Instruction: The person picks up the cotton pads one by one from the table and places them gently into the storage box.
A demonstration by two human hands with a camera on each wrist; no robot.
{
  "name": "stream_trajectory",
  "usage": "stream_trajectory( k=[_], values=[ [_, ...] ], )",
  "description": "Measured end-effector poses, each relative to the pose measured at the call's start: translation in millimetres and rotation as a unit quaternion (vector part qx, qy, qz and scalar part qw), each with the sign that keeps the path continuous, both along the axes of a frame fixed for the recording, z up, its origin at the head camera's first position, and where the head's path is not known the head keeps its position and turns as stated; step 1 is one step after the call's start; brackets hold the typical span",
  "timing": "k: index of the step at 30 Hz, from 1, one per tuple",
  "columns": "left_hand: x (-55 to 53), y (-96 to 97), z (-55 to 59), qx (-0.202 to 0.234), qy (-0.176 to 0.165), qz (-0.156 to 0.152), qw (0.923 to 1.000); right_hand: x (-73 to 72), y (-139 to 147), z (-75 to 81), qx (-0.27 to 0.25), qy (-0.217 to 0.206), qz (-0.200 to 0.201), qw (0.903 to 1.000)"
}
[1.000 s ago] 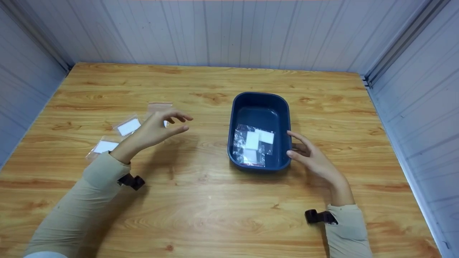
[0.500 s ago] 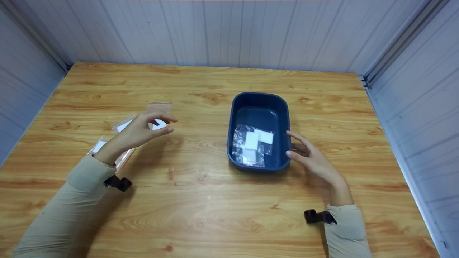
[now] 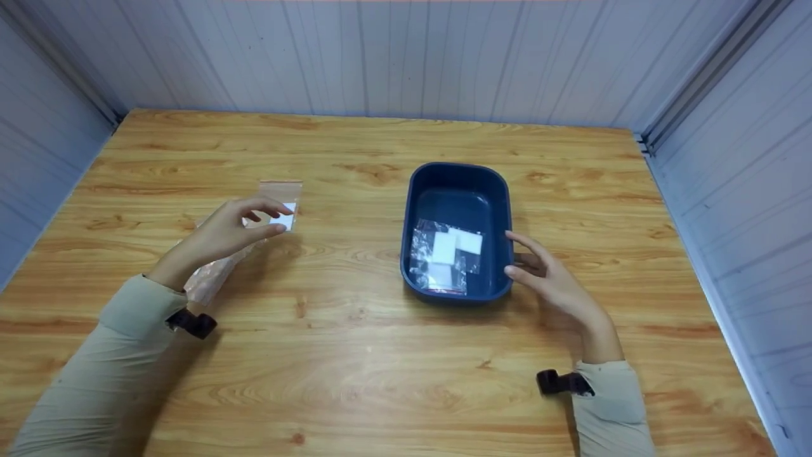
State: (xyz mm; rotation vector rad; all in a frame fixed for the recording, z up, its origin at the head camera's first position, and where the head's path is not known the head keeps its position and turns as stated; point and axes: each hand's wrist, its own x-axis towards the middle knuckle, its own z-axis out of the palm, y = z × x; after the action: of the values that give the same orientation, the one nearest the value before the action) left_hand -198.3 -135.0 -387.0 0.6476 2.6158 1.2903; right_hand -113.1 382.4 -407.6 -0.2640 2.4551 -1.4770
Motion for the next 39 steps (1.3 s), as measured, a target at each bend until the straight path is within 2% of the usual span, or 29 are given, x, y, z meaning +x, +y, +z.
stream_trajectory(
  k=[7, 15, 28, 36, 39],
  values=[
    [-3.1, -17.7, -6.6, 0.006, -0.019, 0.013, 0.9997, -1.1, 0, 0.3, 0.004, -0.005, 0.002, 1.0],
    [-5.3, -33.2, -12.2, -0.011, -0.035, 0.031, 0.9989, -1.2, 1, 0.8, 0.004, -0.007, 0.001, 1.0],
    [-9.1, -48.3, -23.2, -0.032, -0.061, 0.033, 0.9971, 0.1, 0, 1.2, 0.012, -0.01, -0.003, 0.9999],
    [-9.0, -55.9, -25.1, -0.069, -0.046, 0.022, 0.9963, -0.9, 0, -1.3, -0.033, 0.004, 0.005, 0.9994],
    [-9.9, -58.3, -26.8, -0.076, -0.044, 0.02, 0.9959, -0.9, 1, -1.7, -0.032, 0.002, 0.003, 0.9995]
  ],
)
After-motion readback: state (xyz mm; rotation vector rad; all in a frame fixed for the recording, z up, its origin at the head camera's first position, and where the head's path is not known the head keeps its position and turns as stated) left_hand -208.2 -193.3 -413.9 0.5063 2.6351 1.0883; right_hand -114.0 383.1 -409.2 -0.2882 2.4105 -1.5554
